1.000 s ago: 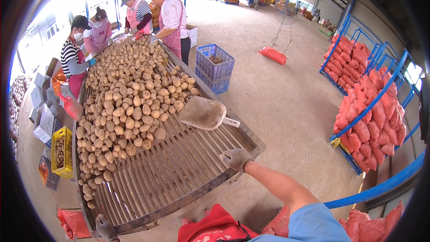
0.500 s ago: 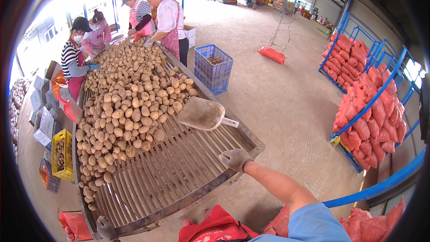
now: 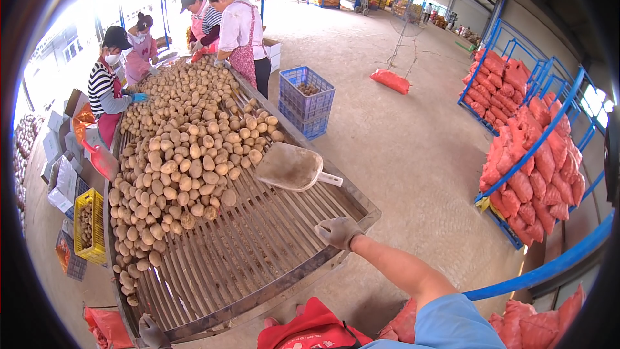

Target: Sort potatoes on a sorting table and scoop them into containers.

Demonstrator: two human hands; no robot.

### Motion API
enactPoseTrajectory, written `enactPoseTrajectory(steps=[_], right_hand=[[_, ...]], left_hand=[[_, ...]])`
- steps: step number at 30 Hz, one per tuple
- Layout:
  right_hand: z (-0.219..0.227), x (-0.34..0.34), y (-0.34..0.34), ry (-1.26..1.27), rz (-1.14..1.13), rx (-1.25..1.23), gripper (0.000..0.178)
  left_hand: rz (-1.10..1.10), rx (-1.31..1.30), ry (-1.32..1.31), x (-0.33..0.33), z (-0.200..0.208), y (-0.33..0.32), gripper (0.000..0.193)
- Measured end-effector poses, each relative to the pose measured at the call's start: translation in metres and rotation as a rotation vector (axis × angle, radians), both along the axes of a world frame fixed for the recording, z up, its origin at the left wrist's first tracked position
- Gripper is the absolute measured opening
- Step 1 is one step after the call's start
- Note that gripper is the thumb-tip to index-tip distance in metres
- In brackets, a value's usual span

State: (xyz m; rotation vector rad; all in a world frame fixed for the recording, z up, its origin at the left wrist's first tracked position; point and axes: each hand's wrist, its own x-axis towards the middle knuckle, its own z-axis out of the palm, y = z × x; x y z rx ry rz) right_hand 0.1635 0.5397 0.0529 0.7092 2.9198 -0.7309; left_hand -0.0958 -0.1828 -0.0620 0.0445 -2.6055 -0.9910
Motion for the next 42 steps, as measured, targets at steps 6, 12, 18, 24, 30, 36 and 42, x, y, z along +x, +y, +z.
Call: enactPoseTrajectory(steps=[6, 12, 18, 24, 30, 36, 42], right_hand=[[0.010, -0.001, -0.002, -0.062, 0.005, -0.017, 0.049], [0.008, 0.000, -0.002, -0.057, 0.003, 0.005, 0.049], [0.007, -0.001, 0.000, -0.053, 0.009, -0.013, 0.047], [0.005, 0.000, 0.000, -0.046, 0.003, -0.016, 0.047], [-0.001, 0.000, 0.002, -0.037, 0.009, -0.006, 0.048], [0.001, -0.001, 0.001, -0.053, 0.002, 0.007, 0.048], [-0.001, 0.000, 0.002, -0.025, -0.003, 0.006, 0.049]], left_hand=[[-0.002, -0.010, 0.025, 0.000, -0.001, -0.002, 0.040], [0.019, -0.031, 0.002, 0.002, 0.001, 0.003, 0.040], [0.001, -0.013, 0.012, 0.000, -0.001, -0.002, 0.039], [-0.016, -0.011, 0.041, 0.001, -0.002, -0.001, 0.038], [-0.004, -0.069, 0.022, 0.003, 0.003, 0.002, 0.038], [0.029, -0.065, 0.004, 0.003, 0.003, 0.002, 0.038], [0.026, -0.040, 0.001, 0.000, 0.002, 0.002, 0.038]])
